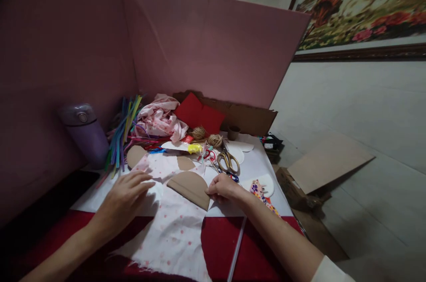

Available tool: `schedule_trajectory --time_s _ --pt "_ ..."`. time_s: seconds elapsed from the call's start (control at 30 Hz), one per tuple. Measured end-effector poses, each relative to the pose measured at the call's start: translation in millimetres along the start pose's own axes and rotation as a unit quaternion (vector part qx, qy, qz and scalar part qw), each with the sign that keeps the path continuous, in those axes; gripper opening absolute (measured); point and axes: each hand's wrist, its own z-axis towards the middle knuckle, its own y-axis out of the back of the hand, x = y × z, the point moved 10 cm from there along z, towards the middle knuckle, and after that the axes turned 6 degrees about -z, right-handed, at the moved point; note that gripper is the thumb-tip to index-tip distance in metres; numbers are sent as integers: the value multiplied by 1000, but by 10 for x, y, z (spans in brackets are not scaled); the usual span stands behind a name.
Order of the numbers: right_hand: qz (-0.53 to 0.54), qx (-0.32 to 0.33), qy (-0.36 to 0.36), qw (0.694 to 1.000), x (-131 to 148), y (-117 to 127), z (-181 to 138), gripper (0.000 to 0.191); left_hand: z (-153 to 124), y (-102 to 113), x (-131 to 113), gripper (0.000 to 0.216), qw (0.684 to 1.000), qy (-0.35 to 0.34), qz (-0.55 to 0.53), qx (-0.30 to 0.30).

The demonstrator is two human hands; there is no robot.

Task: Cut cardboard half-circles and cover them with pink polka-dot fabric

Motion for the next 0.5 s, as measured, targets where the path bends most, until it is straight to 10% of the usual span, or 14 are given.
schedule_trajectory --time_s 0.13,0.33,0.5 --pt "-11 -7 -2 1000 -35 0 14 28 -43 -166 -12 30 994 -1 89 56" --pt "-22 -16 -8 1000 -64 -11 25 21 13 223 530 30 974 149 171 3" --pt "-25 -14 -1 1000 -50 -21 33 21 121 -66 217 28 997 46 15 56"
